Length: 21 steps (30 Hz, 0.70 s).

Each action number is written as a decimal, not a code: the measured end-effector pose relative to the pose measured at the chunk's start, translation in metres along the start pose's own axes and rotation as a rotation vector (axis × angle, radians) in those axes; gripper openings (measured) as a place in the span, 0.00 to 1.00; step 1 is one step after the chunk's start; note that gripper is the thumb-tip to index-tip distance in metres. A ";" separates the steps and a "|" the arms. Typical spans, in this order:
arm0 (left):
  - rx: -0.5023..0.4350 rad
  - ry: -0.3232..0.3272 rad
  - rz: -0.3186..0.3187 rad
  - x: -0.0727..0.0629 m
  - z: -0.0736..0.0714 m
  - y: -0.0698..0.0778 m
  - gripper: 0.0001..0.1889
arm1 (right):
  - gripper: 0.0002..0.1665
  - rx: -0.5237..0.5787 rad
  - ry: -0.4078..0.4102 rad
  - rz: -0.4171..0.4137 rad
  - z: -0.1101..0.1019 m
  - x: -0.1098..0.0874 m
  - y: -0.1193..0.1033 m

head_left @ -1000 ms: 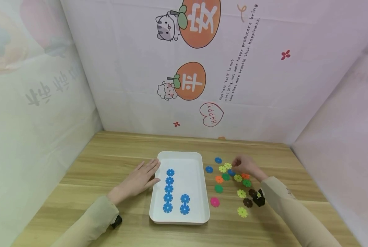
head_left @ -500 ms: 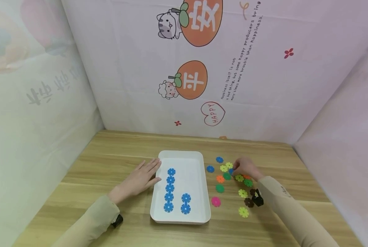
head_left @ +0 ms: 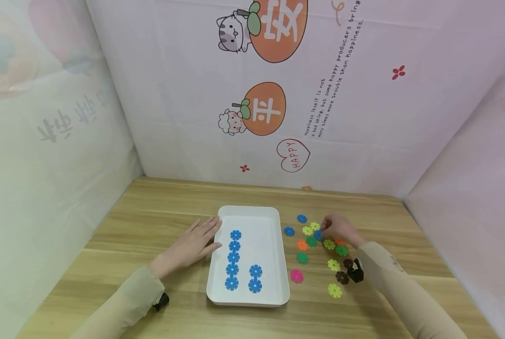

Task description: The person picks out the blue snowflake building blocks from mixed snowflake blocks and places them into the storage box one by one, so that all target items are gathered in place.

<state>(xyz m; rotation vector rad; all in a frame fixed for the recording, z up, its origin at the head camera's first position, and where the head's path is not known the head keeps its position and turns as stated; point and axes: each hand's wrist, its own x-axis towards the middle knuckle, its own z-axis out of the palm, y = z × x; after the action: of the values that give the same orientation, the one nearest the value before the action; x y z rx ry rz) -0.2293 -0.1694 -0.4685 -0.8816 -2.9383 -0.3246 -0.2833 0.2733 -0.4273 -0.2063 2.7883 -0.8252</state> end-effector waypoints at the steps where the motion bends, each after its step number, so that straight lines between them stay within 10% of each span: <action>1: 0.000 -0.002 0.000 0.000 0.000 0.000 0.37 | 0.12 0.015 -0.007 -0.008 -0.001 0.000 0.000; 21: -0.005 -0.003 -0.002 0.000 0.002 0.000 0.37 | 0.04 0.067 -0.084 -0.107 0.001 -0.004 -0.057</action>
<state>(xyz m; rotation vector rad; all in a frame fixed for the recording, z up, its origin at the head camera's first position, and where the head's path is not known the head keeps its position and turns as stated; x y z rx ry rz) -0.2298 -0.1691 -0.4707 -0.8806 -2.9422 -0.3308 -0.2751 0.2258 -0.3960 -0.3729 2.6864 -0.9107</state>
